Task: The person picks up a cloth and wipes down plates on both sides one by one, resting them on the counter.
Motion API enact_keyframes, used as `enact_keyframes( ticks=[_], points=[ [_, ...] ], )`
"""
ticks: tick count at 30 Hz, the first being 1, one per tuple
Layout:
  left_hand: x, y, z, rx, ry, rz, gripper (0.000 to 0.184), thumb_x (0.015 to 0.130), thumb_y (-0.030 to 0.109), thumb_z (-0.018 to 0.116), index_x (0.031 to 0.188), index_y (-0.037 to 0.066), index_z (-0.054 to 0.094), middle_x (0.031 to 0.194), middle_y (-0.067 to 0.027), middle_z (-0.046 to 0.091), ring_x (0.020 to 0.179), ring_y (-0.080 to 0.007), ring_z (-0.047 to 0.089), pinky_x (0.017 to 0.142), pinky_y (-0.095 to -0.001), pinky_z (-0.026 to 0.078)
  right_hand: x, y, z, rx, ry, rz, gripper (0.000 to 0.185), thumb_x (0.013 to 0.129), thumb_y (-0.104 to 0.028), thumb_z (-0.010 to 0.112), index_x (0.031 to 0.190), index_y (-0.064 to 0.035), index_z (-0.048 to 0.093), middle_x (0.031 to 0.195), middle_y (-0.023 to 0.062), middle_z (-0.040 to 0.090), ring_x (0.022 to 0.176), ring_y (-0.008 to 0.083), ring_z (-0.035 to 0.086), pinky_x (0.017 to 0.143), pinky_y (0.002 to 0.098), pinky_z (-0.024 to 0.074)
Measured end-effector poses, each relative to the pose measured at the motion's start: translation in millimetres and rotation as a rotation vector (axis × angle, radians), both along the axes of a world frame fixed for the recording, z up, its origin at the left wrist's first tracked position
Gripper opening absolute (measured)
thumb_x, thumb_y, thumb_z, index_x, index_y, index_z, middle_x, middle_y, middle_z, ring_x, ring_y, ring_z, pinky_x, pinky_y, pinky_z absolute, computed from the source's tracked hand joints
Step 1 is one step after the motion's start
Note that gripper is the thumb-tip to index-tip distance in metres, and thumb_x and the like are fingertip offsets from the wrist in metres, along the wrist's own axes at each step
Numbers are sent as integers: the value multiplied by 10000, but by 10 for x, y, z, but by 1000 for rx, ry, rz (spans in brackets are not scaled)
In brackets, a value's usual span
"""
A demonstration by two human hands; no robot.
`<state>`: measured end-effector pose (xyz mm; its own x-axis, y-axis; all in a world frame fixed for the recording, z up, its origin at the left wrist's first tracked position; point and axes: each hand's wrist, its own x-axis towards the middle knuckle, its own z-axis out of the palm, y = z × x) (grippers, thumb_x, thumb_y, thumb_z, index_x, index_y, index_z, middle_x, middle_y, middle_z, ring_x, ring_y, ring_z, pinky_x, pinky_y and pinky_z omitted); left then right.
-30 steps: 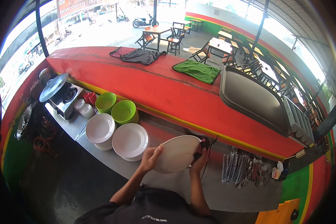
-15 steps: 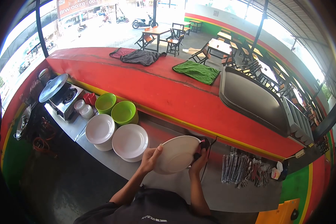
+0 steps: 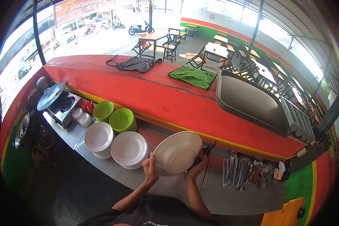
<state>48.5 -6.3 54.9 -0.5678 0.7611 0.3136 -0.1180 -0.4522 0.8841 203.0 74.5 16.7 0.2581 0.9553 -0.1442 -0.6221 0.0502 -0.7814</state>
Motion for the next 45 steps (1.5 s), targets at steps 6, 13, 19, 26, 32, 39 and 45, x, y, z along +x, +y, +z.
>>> enact_keyframes(
  ticks=[6,13,19,26,32,39,45],
  points=[
    [2,1,-215,-17,-145,-32,482,1096,340,448,714,63,546,726,72,500,694,-28,377,620,-248,295,-86,-92,135,31,94,113,564,1070,-495,357,1509,-146,421,1523,-10,462,1404,198,435,1153,384,337],
    [-262,-38,-146,-104,-135,-350,552,1079,467,376,1251,-17,578,1116,-90,659,1001,-132,609,898,-285,473,63,-8,-6,56,45,112,528,1041,-398,477,1482,-110,446,1431,53,530,1319,215,516,1090,382,411],
    [-630,3,203,-194,-59,-526,520,1101,416,381,1300,-15,593,1068,-41,656,1006,-95,589,912,-275,463,291,107,-174,7,-132,175,489,1018,-357,554,1396,-47,545,1345,78,596,1216,200,579,1030,351,447],
    [-640,-23,514,-445,97,-589,537,1096,440,430,1262,-28,636,1003,-13,673,909,-61,586,819,-240,488,311,69,110,109,-539,263,470,984,-282,629,1355,0,565,1270,86,642,1169,182,595,1019,323,445],
    [-503,-9,417,-414,159,-460,533,1091,430,456,1167,-37,702,921,4,689,849,-36,574,751,-226,493,286,46,220,254,-619,293,416,972,-287,641,1269,4,611,1165,76,655,1078,167,610,958,312,465],
    [-497,-9,342,-355,104,-441,520,1092,418,461,1152,-34,710,875,21,675,800,-24,560,703,-211,476,166,-83,357,434,-703,203,527,900,-156,712,1357,22,520,1174,108,635,1105,190,615,992,358,479],
    [-481,-2,239,-301,58,-386,500,1094,407,463,1058,-18,725,841,38,659,762,-15,541,670,-206,458,-6,-182,569,543,-704,165,536,918,-176,692,1374,17,488,1228,103,594,1119,171,574,991,325,450]
  ],
)
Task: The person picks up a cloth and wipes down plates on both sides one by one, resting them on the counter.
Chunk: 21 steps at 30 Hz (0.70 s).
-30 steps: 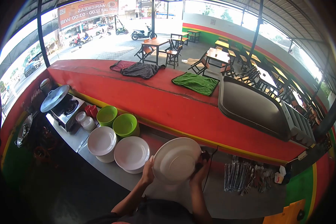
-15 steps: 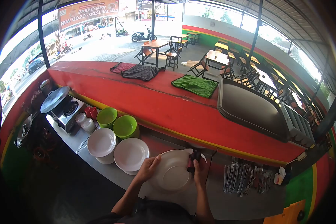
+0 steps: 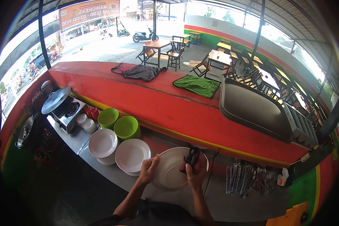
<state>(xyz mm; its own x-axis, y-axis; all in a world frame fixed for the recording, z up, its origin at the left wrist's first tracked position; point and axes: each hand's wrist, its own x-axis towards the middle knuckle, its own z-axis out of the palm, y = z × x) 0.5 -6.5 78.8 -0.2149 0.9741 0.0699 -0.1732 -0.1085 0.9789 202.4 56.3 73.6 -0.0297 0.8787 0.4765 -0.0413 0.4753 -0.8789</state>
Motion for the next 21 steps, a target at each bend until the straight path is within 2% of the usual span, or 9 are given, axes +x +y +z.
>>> enact_keyframes(
  ticks=[3,6,9,10,12,15,16,19,21],
  points=[
    [29,5,-78,14,-52,48,501,1092,415,465,991,-3,723,822,40,655,732,-13,533,643,-208,448,46,55,-143,-24,-38,-18,694,864,-147,725,1465,22,423,1328,146,554,1230,233,559,1087,378,417],
    [66,4,-17,1,-170,133,513,1086,433,469,957,3,717,817,25,661,707,-21,544,626,-209,448,16,-21,-33,-21,-37,-8,745,863,-154,724,1501,30,386,1430,178,507,1343,264,485,1147,395,355],
    [67,79,-38,17,-330,250,526,1085,441,464,941,-3,707,814,-2,675,695,-42,576,627,-219,468,-9,-89,-88,58,-149,-43,791,863,-161,728,1523,42,341,1521,211,430,1425,293,409,1182,411,309],
    [65,113,-64,29,-387,294,531,1085,441,460,937,-7,703,812,-12,680,692,-51,588,629,-224,477,-39,-127,-140,34,-105,-3,809,861,-161,732,1528,45,323,1540,219,402,1440,301,386,1190,417,295],
    [69,162,-70,60,-428,361,522,1088,432,450,965,-11,697,836,-34,692,706,-71,611,647,-239,499,-142,-209,-258,-12,-17,79,846,857,-162,740,1539,51,285,1576,234,345,1472,317,338,1205,428,268],
    [102,200,-98,112,-461,475,521,1083,452,440,1066,-15,670,919,-80,706,767,-125,665,691,-270,551,-275,-369,-211,33,-47,81,897,857,-180,726,1563,49,221,1586,211,323,1472,308,326,1209,418,237],
    [115,196,-120,128,-467,516,529,1079,465,438,1110,-15,659,954,-97,710,795,-148,687,709,-281,572,-261,-380,-241,69,-128,76,916,833,-165,773,1543,59,241,1600,253,276,1491,359,297,1218,455,248],
    [150,182,-180,123,-515,545,536,1075,477,436,1196,-12,619,1079,-126,685,922,-179,677,804,-323,568,-255,-392,-303,93,-212,42,926,809,-181,801,1529,57,268,1597,257,286,1498,382,281,1215,476,250],
    [239,175,-96,94,-603,603,513,1084,449,429,1159,-16,632,1068,-108,680,927,-161,656,820,-306,541,-255,-389,-307,97,-227,32,937,786,-198,822,1519,52,294,1596,254,296,1500,400,272,1213,488,249]
  ],
)
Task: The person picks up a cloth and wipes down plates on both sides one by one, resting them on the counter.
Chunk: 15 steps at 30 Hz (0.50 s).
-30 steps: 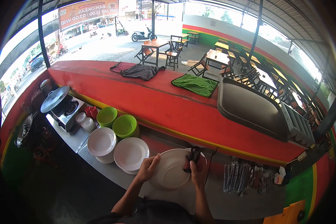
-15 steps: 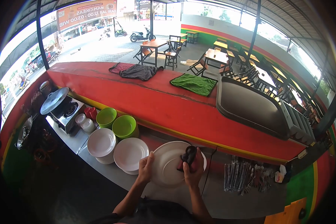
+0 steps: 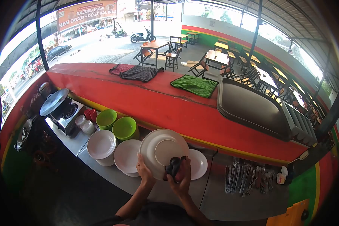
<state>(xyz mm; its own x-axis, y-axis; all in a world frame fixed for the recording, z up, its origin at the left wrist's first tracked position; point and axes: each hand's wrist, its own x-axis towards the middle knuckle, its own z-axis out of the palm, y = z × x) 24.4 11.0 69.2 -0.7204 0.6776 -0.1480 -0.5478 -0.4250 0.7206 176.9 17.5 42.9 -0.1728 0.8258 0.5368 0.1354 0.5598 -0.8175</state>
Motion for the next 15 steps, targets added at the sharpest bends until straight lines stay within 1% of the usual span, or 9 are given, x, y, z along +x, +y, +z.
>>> enact_keyframes(
  ticks=[1,4,7,10,13,14,15],
  points=[
    [42,-6,46,-9,-48,23,503,1089,436,426,1140,-17,638,1062,-99,678,929,-152,645,827,-298,528,1,-6,-1,2,-7,-5,942,775,-207,833,1514,49,307,1595,252,300,1501,409,267,1212,494,249],
    [85,21,61,-40,-91,5,556,1085,475,404,1198,-27,615,1128,-122,653,989,-181,633,887,-317,515,27,-69,36,27,-80,25,977,771,-226,832,1540,37,288,1590,245,312,1495,372,287,1216,474,226],
    [146,-8,202,-32,-107,-107,603,1081,504,385,1234,-38,601,1145,-134,641,1014,-195,624,914,-317,503,12,-106,-2,142,-202,-8,967,708,-306,891,1485,-1,402,1568,240,365,1487,443,287,1203,555,243],
    [163,-24,190,-120,87,-238,619,1083,506,371,1251,-44,598,1148,-134,638,1018,-198,625,907,-317,508,1,-115,85,269,-359,-13,919,704,-329,897,1453,-18,465,1545,226,415,1473,464,308,1196,581,241],
    [149,-51,246,-117,182,-369,640,1084,506,358,1322,-59,543,1218,-150,617,1106,-208,599,1000,-324,463,-15,-91,169,241,-365,22,827,728,-308,880,1418,-23,522,1531,210,449,1462,468,331,1195,586,237],
    [136,-75,279,-117,214,-408,650,1084,506,354,1345,-64,524,1242,-156,610,1136,-211,590,1030,-327,449,-36,-72,180,233,-323,41,804,739,-296,871,1414,-24,530,1532,209,451,1460,463,339,1197,583,236],
    [136,-98,343,-141,252,-418,668,1085,516,335,1344,-71,520,1247,-158,606,1133,-202,585,1032,-323,446,-47,-41,186,226,-283,59,780,750,-284,863,1410,-24,537,1532,207,452,1459,458,346,1198,580,236]
  ],
)
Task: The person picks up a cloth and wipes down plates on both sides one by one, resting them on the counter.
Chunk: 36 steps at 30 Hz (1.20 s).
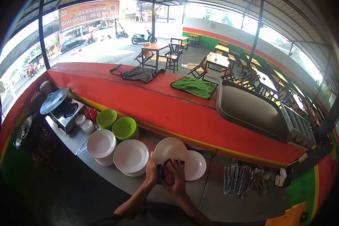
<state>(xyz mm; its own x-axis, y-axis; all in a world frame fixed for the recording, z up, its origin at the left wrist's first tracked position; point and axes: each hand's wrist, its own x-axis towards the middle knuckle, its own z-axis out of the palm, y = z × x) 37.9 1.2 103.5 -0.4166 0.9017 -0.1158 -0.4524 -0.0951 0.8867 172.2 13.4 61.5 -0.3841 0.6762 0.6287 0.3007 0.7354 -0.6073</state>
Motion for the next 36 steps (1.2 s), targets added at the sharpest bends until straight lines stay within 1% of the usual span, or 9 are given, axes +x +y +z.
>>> enact_keyframes(
  ticks=[7,10,13,14,15,18,27,30,36],
  points=[
    [-5,44,-371,-140,357,-152,764,1081,566,278,995,-76,682,810,-143,686,821,-186,640,766,-360,491,-51,225,108,-143,79,-25,697,799,-205,817,1410,-18,540,1520,206,470,1484,417,326,1206,520,258],
    [101,-46,-289,-64,542,-183,728,1076,554,333,946,-84,660,760,-185,659,756,-186,626,717,-394,488,-40,360,198,-206,203,-88,605,851,-176,774,1388,-3,555,1393,183,595,1384,340,492,1154,448,364],
    [100,-162,-142,-98,698,-277,662,1066,510,426,933,-91,669,711,-241,625,717,-178,652,678,-399,499,90,548,234,-568,359,-6,517,899,-165,733,1359,12,576,1220,124,691,1172,215,639,1045,351,465],
    [75,-167,-181,-119,730,-320,653,1066,503,436,938,-92,675,703,-244,626,713,-180,664,673,-396,503,147,584,285,-609,386,7,466,930,-164,709,1339,24,588,1116,68,717,1004,121,667,944,284,501],
    [68,-174,-205,-140,761,-363,644,1065,495,445,944,-92,682,694,-247,626,710,-183,676,667,-392,507,205,614,278,-658,438,1,457,932,-164,707,1334,22,593,1120,67,716,1007,126,669,941,284,501],
    [93,-223,-99,-5,702,-284,597,1079,427,474,844,-95,645,583,-78,531,628,-70,504,548,-328,436,351,730,146,-799,610,-5,446,952,-191,690,1347,-7,591,1198,51,691,1071,130,652,934,293,501],
    [91,-89,-151,201,558,-73,576,1086,415,464,928,-97,675,623,-63,604,632,-79,570,571,-294,453,368,638,-318,-975,1083,77,470,1026,-461,467,1399,-177,504,1306,27,604,1211,191,594,972,366,508],
    [129,-100,-45,178,387,27,556,1107,395,415,763,-3,594,691,71,520,652,-31,434,569,-250,354,334,386,-92,-1238,1155,201,425,1030,-458,467,1385,-226,488,1325,-9,587,1231,178,585,962,360,522],
    [312,-40,-311,335,265,273,510,1105,356,445,689,64,404,674,94,382,649,-26,324,539,-274,228,194,310,-47,-1209,1264,269,457,1030,-487,427,1391,-212,480,1328,-10,581,1246,186,575,963,384,519]
  ],
)
